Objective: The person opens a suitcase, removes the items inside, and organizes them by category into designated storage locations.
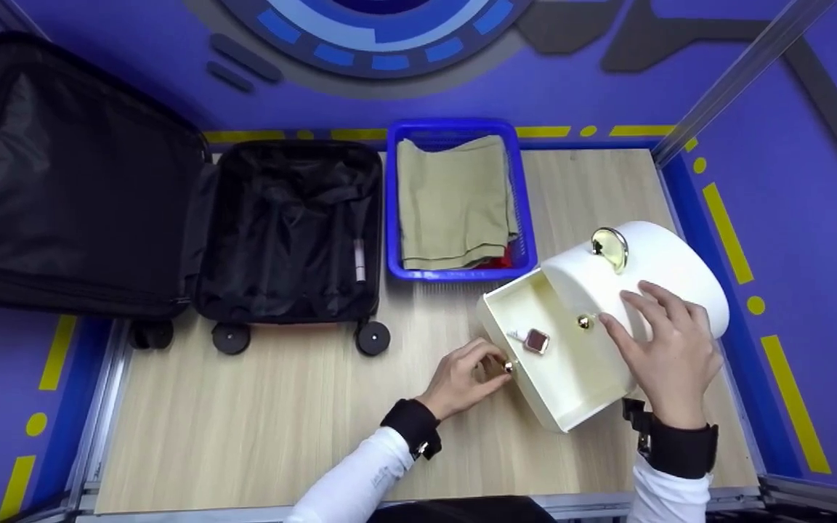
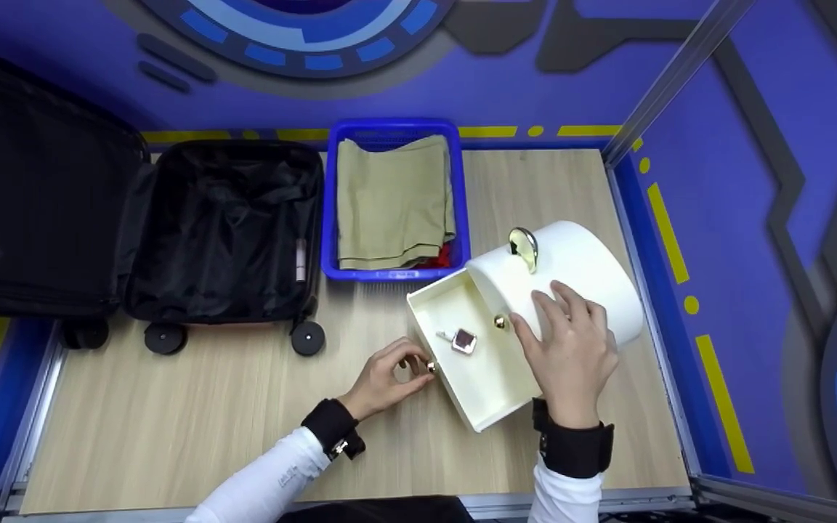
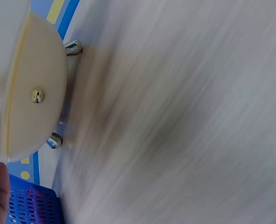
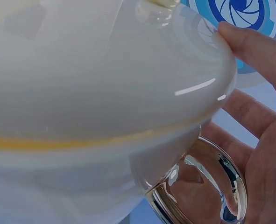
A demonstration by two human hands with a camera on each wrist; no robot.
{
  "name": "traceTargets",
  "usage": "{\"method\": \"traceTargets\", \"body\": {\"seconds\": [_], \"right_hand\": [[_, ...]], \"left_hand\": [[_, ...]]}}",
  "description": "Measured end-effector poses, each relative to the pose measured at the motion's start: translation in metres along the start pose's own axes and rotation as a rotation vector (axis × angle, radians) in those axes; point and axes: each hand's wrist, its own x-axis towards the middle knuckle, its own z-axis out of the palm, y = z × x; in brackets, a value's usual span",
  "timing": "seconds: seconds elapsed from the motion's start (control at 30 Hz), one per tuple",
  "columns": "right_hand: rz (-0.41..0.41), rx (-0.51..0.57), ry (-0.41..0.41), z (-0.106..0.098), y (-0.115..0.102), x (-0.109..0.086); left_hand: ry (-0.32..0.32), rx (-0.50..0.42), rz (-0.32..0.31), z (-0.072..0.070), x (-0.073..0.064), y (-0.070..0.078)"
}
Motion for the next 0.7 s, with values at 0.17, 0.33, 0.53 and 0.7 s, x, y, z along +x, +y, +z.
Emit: {"method": "traceTargets", "body": {"seconds": [0.17,0.33,0.53,0.7], "right_hand": [[-0.009,0.009,0.013,0.000,0.002,-0.001],[-0.028,0.008,0.027,0.000,0.003,-0.001],[-0.051,0.006,0.044,0.001,0.003,-0.001],[-0.042,0.004,0.031,0.001,0.002,-0.001]], "left_hand": [[-0.005,0.005,0.021,0.000,0.004,0.003],[-0.014,0.029,0.034,-0.002,0.009,0.005],[-0.011,0.028,0.023,0.000,0.015,0.008],[-0.021,0.037,0.007,0.007,0.025,0.008]]}}
